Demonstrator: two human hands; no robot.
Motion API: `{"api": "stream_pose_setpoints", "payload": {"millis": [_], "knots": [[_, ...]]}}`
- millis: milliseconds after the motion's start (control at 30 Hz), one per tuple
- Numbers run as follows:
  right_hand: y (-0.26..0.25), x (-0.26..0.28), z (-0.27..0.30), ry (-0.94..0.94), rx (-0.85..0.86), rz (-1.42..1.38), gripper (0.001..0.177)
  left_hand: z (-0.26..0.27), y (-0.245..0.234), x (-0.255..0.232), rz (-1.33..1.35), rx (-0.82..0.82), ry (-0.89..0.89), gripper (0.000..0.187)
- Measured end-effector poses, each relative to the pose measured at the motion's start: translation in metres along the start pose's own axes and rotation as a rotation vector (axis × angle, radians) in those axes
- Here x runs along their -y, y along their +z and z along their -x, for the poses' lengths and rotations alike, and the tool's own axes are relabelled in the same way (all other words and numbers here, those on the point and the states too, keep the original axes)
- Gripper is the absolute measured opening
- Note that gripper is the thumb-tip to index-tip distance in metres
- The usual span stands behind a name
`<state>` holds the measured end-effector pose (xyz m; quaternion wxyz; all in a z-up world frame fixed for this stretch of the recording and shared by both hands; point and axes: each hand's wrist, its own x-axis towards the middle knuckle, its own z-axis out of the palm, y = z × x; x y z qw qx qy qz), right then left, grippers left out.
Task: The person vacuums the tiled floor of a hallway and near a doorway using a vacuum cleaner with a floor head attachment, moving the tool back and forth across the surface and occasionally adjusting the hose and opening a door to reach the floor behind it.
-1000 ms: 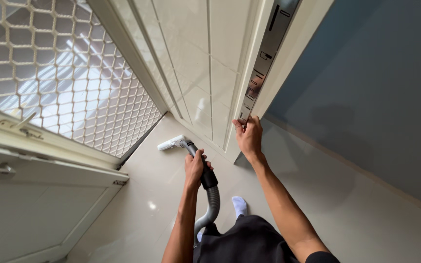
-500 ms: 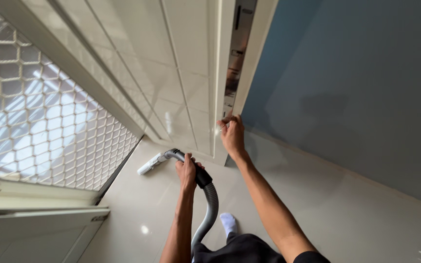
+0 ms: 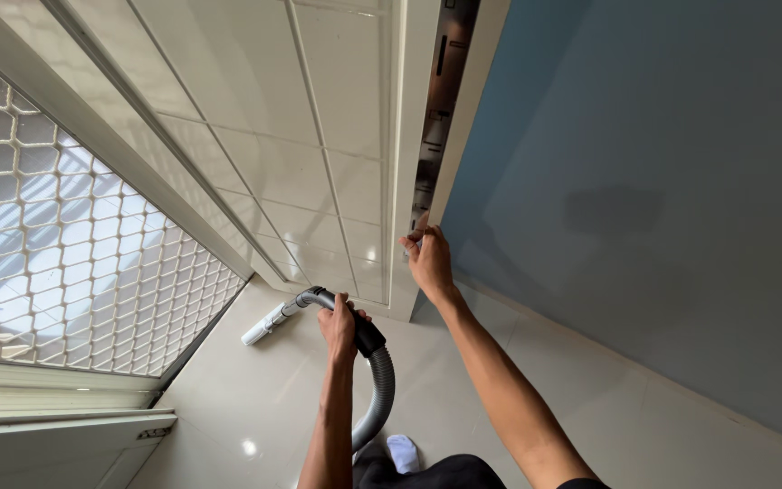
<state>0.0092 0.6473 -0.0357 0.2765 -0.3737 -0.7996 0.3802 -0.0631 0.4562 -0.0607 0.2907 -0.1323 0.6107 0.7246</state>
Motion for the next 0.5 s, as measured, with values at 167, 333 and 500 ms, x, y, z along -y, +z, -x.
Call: {"api": "stream_pose_setpoints", "payload": {"millis": [167, 333, 500], "knots": [[-0.005, -0.01, -0.034, -0.01, -0.005, 0.008, 0.029, -0.013, 0.017, 0.005, 0.051, 0.019, -0.005, 0.018], [-0.003, -0.024, -0.06, 0.047, 0.028, 0.058, 0.035, -0.027, 0.036, 0.009, 0.126, 0.026, -0.022, 0.019], [0.007, -0.046, -0.086, 0.082, 0.059, 0.194, 0.046, -0.044, 0.055, 0.012, 0.172, 0.031, 0.002, 0.019]]}}
